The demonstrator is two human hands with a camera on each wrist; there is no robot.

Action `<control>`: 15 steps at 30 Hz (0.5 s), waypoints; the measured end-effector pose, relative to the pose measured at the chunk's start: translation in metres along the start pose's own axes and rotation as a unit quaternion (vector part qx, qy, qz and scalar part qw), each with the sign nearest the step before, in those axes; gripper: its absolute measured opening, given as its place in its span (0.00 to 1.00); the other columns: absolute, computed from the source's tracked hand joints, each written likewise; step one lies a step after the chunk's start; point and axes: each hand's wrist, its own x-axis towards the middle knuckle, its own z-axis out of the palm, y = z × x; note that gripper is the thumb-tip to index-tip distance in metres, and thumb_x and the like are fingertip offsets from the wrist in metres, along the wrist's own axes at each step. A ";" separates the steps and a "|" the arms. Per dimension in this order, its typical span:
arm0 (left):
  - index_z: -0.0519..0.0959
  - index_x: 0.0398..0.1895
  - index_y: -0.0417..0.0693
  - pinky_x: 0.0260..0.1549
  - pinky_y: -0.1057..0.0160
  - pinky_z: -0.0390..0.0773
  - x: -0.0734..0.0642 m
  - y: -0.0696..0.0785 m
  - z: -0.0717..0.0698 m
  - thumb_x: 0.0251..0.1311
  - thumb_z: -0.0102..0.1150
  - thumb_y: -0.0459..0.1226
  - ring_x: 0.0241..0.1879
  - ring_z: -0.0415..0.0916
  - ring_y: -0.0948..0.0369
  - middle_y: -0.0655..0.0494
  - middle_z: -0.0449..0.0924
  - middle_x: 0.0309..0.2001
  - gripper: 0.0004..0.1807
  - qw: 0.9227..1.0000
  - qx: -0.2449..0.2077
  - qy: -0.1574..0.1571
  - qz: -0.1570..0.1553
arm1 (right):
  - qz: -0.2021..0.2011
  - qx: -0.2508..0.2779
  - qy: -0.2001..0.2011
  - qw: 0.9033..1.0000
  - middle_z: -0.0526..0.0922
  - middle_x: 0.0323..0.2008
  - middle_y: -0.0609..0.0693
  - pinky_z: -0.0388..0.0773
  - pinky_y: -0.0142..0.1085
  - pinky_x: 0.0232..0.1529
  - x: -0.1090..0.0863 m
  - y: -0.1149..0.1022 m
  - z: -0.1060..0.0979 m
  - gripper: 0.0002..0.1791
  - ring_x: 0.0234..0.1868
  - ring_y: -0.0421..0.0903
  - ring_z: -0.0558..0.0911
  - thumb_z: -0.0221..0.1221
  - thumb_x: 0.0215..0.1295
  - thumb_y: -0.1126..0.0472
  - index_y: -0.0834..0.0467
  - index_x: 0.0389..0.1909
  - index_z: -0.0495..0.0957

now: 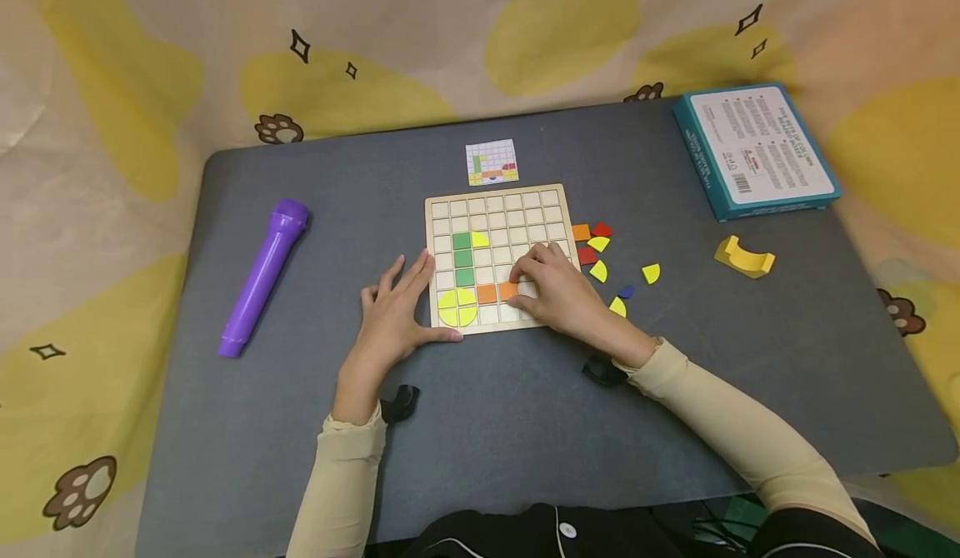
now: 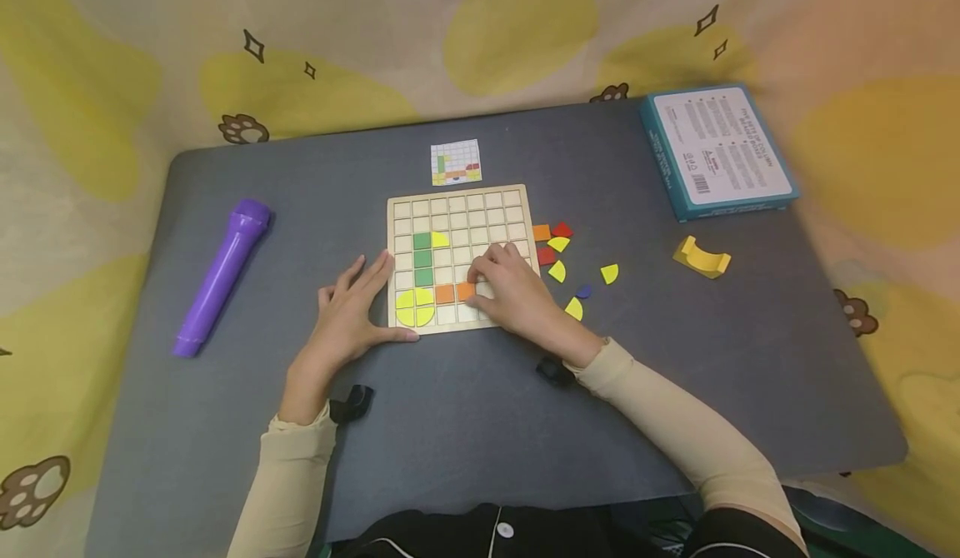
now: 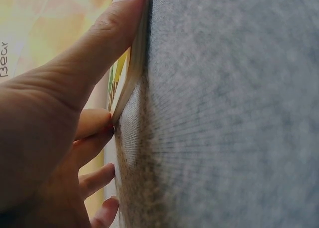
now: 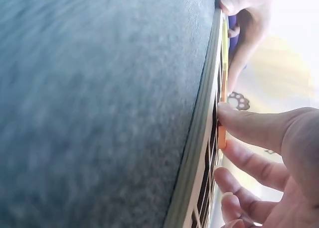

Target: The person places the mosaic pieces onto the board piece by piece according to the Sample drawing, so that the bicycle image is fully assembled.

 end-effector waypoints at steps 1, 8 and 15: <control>0.49 0.88 0.54 0.68 0.36 0.50 0.000 0.000 0.000 0.44 0.85 0.59 0.87 0.38 0.46 0.60 0.43 0.88 0.72 1.000 0.000 0.000 0.000 | 0.000 0.000 -0.001 1.000 0.80 0.46 0.54 0.77 0.47 0.48 0.000 -0.001 0.000 0.13 0.51 0.54 0.73 0.76 0.61 0.58 0.57 0.42 0.86; 0.48 0.88 0.54 0.67 0.36 0.51 0.000 0.001 -0.001 0.43 0.85 0.60 0.87 0.38 0.46 0.61 0.43 0.88 0.73 1.000 0.004 -0.001 -0.002 | 0.004 0.006 -0.001 1.000 0.80 0.46 0.54 0.77 0.47 0.48 0.000 -0.003 0.000 0.14 0.52 0.54 0.73 0.77 0.60 0.58 0.57 0.44 0.86; 0.48 0.88 0.54 0.68 0.37 0.51 0.001 0.000 -0.001 0.43 0.85 0.60 0.87 0.37 0.46 0.61 0.43 0.88 0.73 1.000 0.005 -0.002 -0.004 | 0.007 0.011 0.001 1.000 0.80 0.47 0.55 0.76 0.46 0.46 0.000 0.001 -0.008 0.15 0.50 0.54 0.72 0.77 0.60 0.56 0.57 0.44 0.86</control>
